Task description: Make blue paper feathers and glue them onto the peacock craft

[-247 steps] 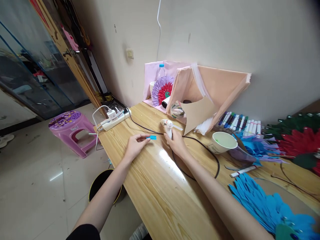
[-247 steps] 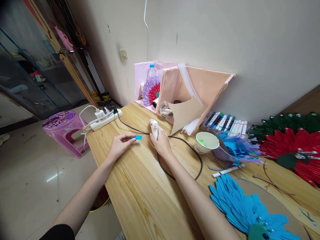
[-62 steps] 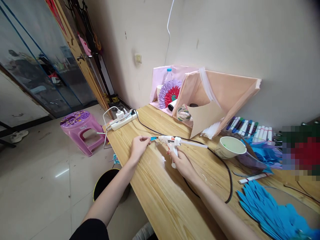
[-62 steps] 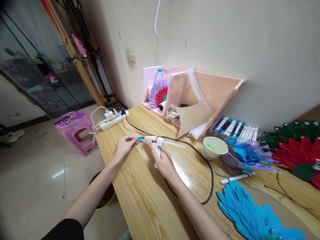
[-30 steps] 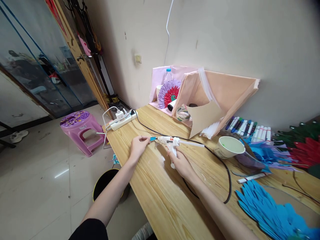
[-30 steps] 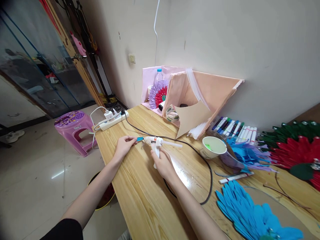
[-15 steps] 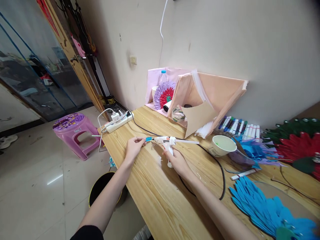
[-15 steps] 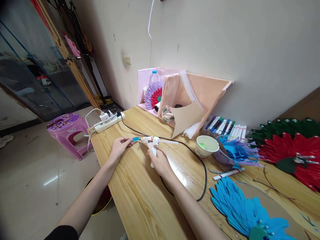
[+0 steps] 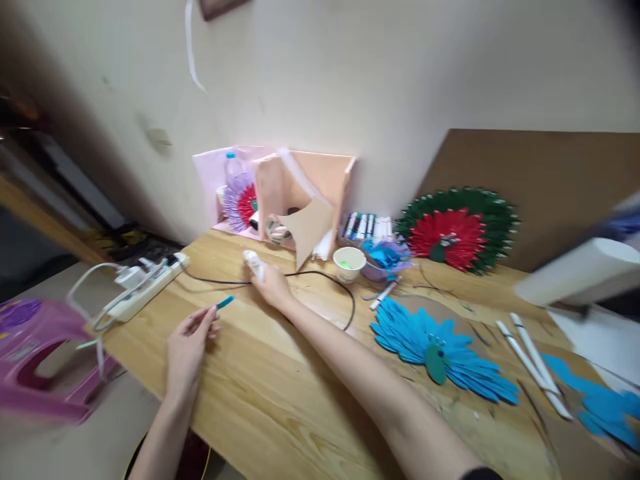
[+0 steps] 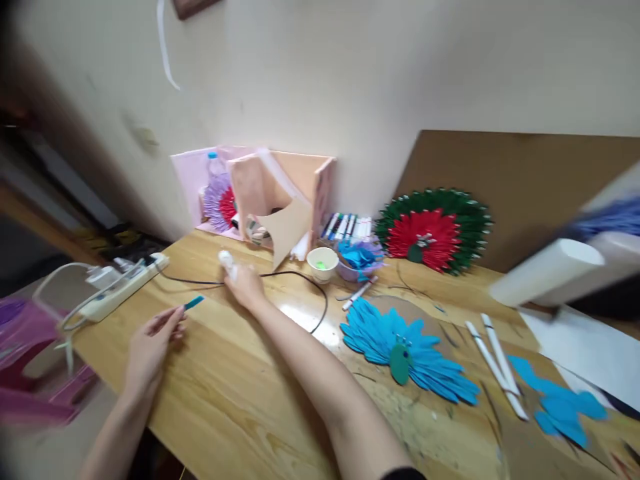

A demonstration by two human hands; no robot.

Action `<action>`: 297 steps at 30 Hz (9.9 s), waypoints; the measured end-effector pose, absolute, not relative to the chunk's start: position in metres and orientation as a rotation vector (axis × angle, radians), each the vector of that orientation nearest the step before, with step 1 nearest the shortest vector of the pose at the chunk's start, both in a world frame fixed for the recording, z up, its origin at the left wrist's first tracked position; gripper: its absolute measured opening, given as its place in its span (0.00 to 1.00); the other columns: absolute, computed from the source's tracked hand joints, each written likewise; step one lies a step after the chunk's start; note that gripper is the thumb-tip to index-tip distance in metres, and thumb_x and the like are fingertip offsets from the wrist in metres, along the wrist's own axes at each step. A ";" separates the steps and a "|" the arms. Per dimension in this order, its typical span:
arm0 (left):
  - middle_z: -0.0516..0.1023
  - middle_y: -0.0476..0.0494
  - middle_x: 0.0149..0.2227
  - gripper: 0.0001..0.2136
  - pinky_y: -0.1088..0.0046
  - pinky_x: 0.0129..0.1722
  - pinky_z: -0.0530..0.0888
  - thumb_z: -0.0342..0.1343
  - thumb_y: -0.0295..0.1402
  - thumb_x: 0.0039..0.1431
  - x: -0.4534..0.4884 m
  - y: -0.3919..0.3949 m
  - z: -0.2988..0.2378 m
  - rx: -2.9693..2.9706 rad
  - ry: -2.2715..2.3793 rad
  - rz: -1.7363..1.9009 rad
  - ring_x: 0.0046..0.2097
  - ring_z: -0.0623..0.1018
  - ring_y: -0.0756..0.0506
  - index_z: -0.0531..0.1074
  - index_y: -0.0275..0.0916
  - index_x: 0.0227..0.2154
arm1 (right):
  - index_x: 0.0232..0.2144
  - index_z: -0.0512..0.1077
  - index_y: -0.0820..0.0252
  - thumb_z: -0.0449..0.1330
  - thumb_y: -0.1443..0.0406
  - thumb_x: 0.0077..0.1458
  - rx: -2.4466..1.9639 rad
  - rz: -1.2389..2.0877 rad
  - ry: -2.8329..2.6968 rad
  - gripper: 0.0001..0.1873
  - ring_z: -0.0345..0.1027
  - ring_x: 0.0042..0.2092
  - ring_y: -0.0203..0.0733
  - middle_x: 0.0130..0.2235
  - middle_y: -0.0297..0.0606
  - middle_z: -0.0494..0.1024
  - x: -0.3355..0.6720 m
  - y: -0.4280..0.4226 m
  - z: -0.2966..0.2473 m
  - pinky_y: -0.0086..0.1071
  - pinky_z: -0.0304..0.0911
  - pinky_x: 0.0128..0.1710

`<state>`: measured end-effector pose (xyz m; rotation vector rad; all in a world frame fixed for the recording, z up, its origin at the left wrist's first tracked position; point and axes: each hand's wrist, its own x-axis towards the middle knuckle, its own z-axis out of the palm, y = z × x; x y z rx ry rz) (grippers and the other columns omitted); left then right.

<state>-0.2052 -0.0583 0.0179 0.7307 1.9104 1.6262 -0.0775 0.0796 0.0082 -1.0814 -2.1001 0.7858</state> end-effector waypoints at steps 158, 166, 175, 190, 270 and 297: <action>0.57 0.46 0.61 0.25 0.62 0.61 0.47 0.37 0.45 0.62 0.116 0.006 0.010 2.879 0.422 0.122 0.61 0.55 0.46 0.52 0.39 0.58 | 0.30 0.72 0.59 0.56 0.67 0.50 -1.649 0.761 -1.747 0.05 0.64 0.32 0.34 0.32 0.36 0.72 0.333 -0.041 0.010 0.29 0.60 0.32; 0.56 0.44 0.61 0.24 0.59 0.60 0.50 0.39 0.45 0.61 0.116 0.006 0.010 2.848 0.422 0.162 0.61 0.55 0.45 0.52 0.40 0.58 | 0.31 0.71 0.59 0.55 0.66 0.54 -1.546 0.542 -2.127 0.06 0.62 0.40 0.40 0.33 0.38 0.71 0.335 -0.041 0.014 0.34 0.59 0.39; 0.58 0.39 0.58 0.24 0.55 0.56 0.57 0.42 0.45 0.59 0.113 0.004 0.007 2.812 0.511 0.251 0.57 0.59 0.39 0.56 0.42 0.56 | 0.32 0.69 0.61 0.50 0.65 0.58 -1.543 0.346 -2.315 0.08 0.60 0.41 0.42 0.34 0.41 0.70 0.332 -0.039 0.011 0.34 0.58 0.40; 0.58 0.39 0.57 0.22 0.54 0.56 0.58 0.42 0.44 0.60 0.113 0.004 0.010 2.795 0.551 0.244 0.56 0.59 0.39 0.57 0.41 0.55 | 0.31 0.68 0.61 0.50 0.66 0.58 -1.566 0.232 -2.349 0.08 0.60 0.40 0.43 0.34 0.41 0.70 0.329 -0.038 0.009 0.35 0.59 0.39; 0.76 0.45 0.27 0.12 0.74 0.38 0.70 0.63 0.37 0.42 0.209 -0.030 0.028 1.178 0.734 0.428 0.33 0.74 0.50 0.73 0.33 0.26 | 0.27 0.70 0.61 0.61 0.61 0.46 -1.531 0.641 -1.169 0.08 0.70 0.32 0.38 0.29 0.37 0.75 0.349 -0.104 0.030 0.31 0.67 0.33; 0.78 0.42 0.29 0.14 0.75 0.30 0.69 0.52 0.39 0.52 0.203 -0.023 0.031 1.720 0.704 0.506 0.31 0.75 0.47 0.77 0.34 0.31 | 0.30 0.72 0.58 0.58 0.65 0.50 -1.594 0.388 -1.460 0.04 0.70 0.31 0.36 0.30 0.35 0.76 0.344 -0.112 0.037 0.29 0.66 0.31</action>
